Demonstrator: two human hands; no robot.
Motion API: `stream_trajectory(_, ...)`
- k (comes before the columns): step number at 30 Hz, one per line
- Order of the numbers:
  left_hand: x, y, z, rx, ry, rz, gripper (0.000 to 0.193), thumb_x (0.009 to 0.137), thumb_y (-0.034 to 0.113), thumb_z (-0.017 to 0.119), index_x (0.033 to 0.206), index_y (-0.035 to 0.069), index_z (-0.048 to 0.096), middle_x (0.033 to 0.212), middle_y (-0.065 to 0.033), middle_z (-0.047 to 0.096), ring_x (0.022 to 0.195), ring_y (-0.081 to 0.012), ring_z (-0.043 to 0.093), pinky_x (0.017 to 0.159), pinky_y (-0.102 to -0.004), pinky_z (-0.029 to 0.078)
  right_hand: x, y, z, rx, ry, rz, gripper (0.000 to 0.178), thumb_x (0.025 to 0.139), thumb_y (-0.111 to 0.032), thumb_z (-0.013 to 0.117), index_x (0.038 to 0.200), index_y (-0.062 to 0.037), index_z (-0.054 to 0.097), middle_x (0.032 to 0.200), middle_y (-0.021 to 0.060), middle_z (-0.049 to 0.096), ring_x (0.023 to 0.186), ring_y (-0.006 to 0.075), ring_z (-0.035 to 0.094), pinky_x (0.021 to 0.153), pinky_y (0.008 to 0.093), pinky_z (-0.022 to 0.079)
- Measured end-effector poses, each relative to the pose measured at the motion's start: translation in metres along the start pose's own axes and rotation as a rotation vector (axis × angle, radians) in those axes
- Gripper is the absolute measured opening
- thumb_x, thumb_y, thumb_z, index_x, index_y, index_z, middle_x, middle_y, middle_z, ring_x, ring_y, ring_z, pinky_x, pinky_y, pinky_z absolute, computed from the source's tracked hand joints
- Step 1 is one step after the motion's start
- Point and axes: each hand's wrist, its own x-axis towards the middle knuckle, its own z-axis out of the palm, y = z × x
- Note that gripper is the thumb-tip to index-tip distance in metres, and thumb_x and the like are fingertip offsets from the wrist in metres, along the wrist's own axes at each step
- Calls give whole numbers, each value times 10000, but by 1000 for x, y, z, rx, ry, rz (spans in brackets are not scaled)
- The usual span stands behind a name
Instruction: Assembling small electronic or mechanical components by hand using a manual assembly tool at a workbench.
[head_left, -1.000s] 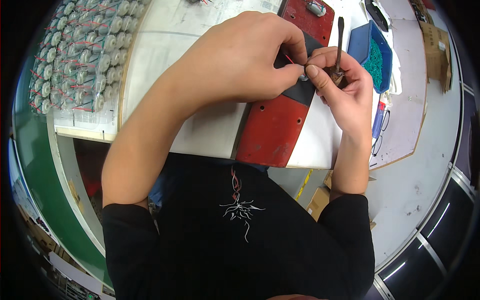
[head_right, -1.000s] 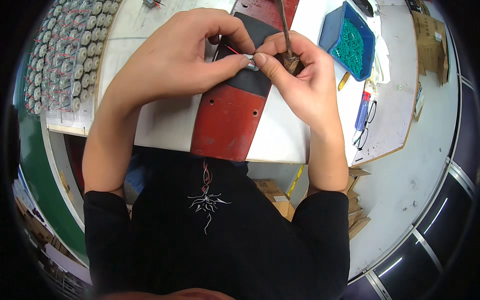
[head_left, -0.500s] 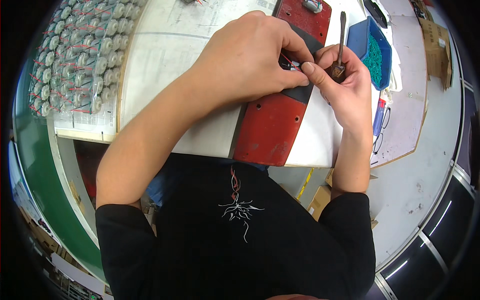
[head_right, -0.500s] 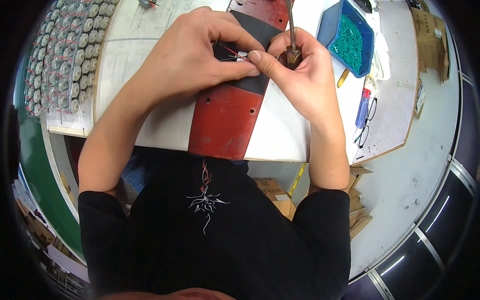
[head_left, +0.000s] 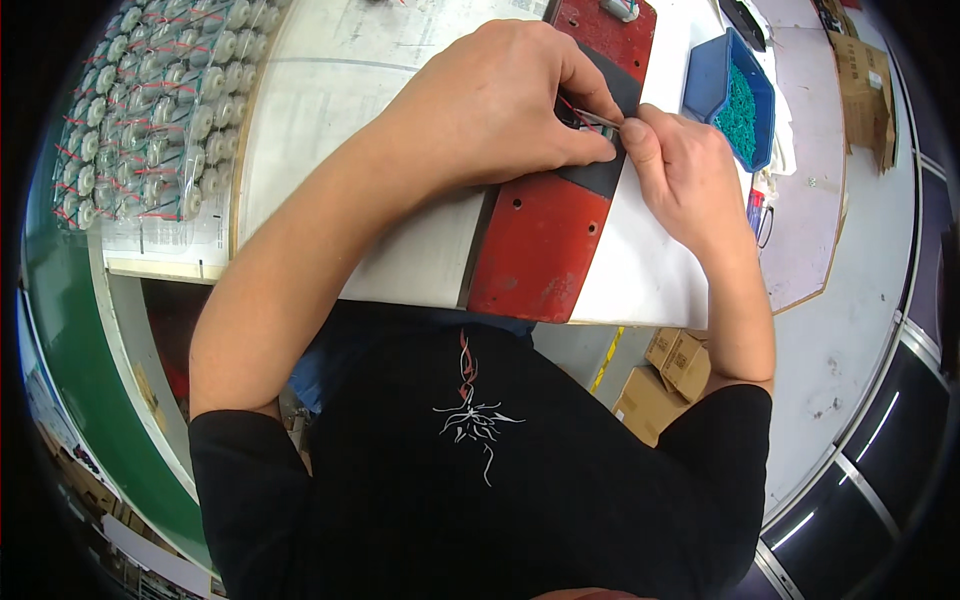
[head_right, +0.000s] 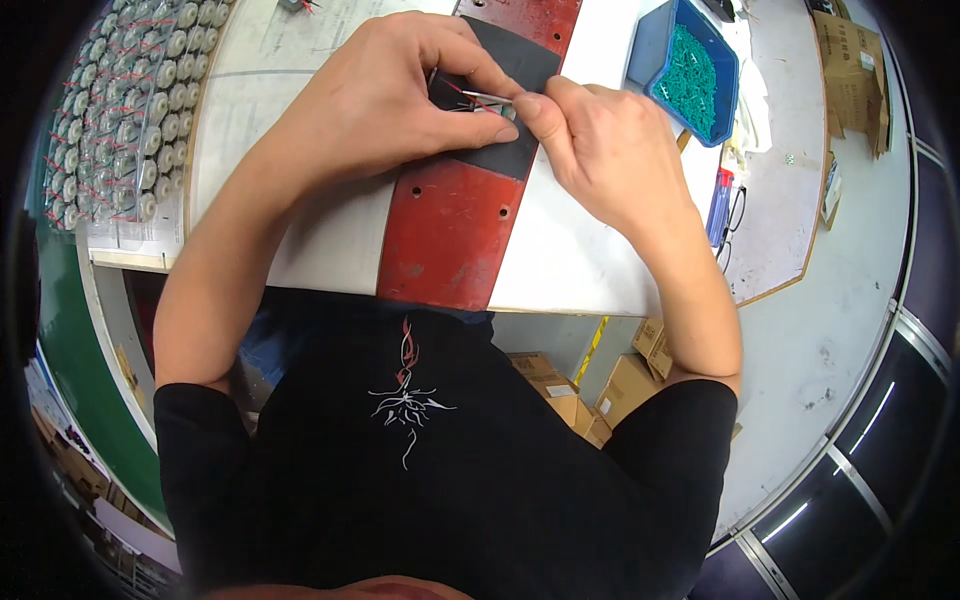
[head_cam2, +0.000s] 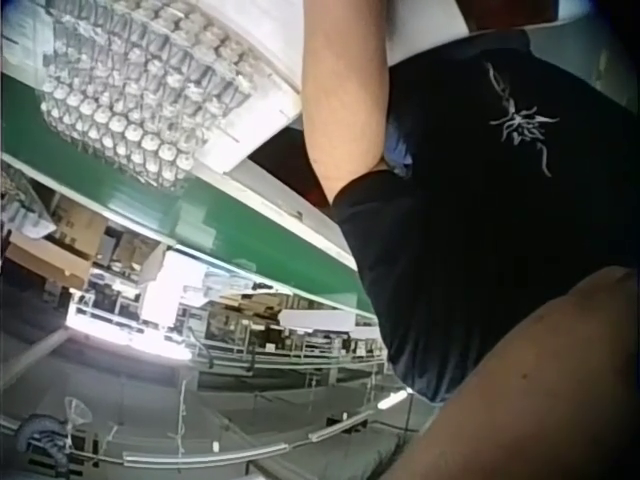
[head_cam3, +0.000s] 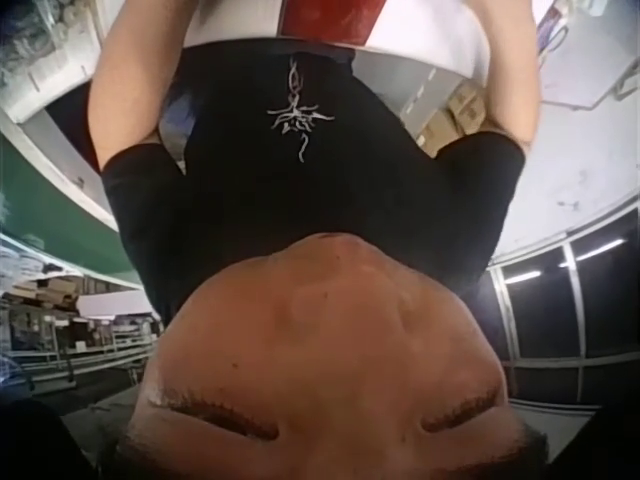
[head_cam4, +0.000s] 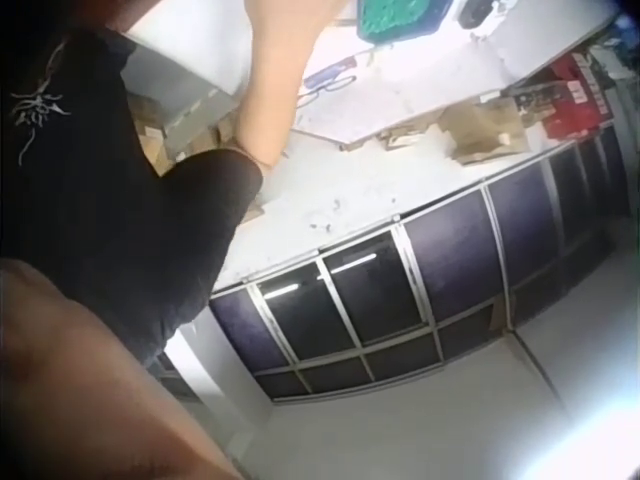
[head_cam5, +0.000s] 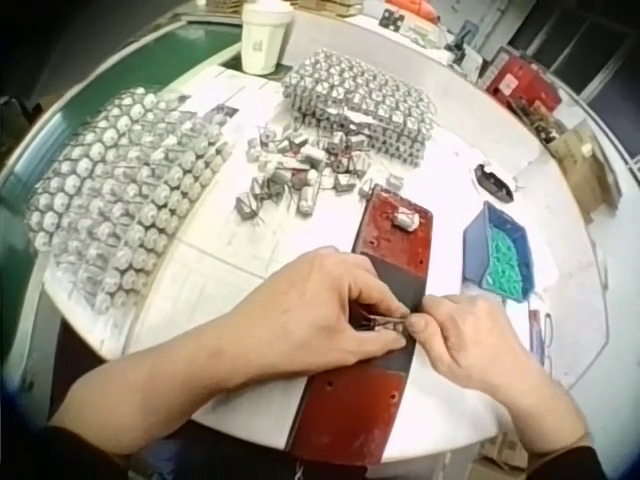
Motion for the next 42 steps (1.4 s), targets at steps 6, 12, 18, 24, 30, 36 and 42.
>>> stream_trajectory(6, 7, 13, -18, -258, -148, -36, 215, 789, 160, 794, 947, 14, 801, 835, -168, 706, 764, -283, 686, 713, -359, 535, 2, -1, 5, -65, -48, 34, 425, 1099, -294, 440, 843, -4, 615, 696, 223, 599, 673, 438, 603, 623, 489, 481)
stream_trajectory(12, 7, 13, -18, -252, -134, -16, 223, 774, 152, 795, 941, 5, 799, 838, -172, 708, 761, -286, 689, 702, -364, 536, 3, -3, 4, -145, -84, 23, 444, 1104, -282, 414, 818, -2, 604, 701, 239, 606, 671, 447, 602, 632, 503, 486)
stream_trajectory(18, 5, 7, -16, -229, -121, 17, 224, 774, 160, 795, 926, -5, 796, 838, -181, 709, 760, -291, 692, 701, -368, 541, 1, -2, 0, -40, -114, 16, 452, 1104, -271, 414, 796, 3, 598, 701, 247, 605, 674, 454, 600, 637, 507, 483)
stream_trajectory(24, 6, 7, -18, -198, -121, 38, 225, 781, 170, 792, 922, -5, 794, 836, -188, 710, 755, -298, 694, 697, -369, 542, -1, -12, -3, -9, -164, 59, 451, 1104, -265, 424, 795, 13, 598, 696, 250, 602, 665, 462, 591, 636, 510, 474)
stream_trajectory(30, 7, 9, -17, -217, -125, 58, 225, 782, 161, 793, 917, -18, 785, 837, -189, 711, 751, -311, 694, 697, -370, 545, -6, -9, 4, -92, -109, 65, 461, 1108, -273, 424, 804, 22, 607, 703, 256, 607, 659, 466, 585, 630, 512, 467)
stream_trajectory(36, 4, 4, -12, -203, -95, 86, 231, 776, 153, 801, 919, -28, 777, 850, -187, 713, 762, -314, 694, 716, -369, 552, -3, -7, 0, 65, -116, 102, 475, 1108, -283, 424, 801, 26, 610, 721, 261, 622, 675, 476, 595, 636, 522, 473)
stream_trajectory(42, -6, 7, -6, 55, 124, 359, 223, 780, 145, 799, 918, -27, 770, 880, -184, 711, 813, -315, 698, 749, -364, 557, -1, -6, 0, -51, -105, 58, 496, 1110, -300, 418, 785, 25, 602, 713, 259, 609, 668, 464, 587, 640, 507, 473)
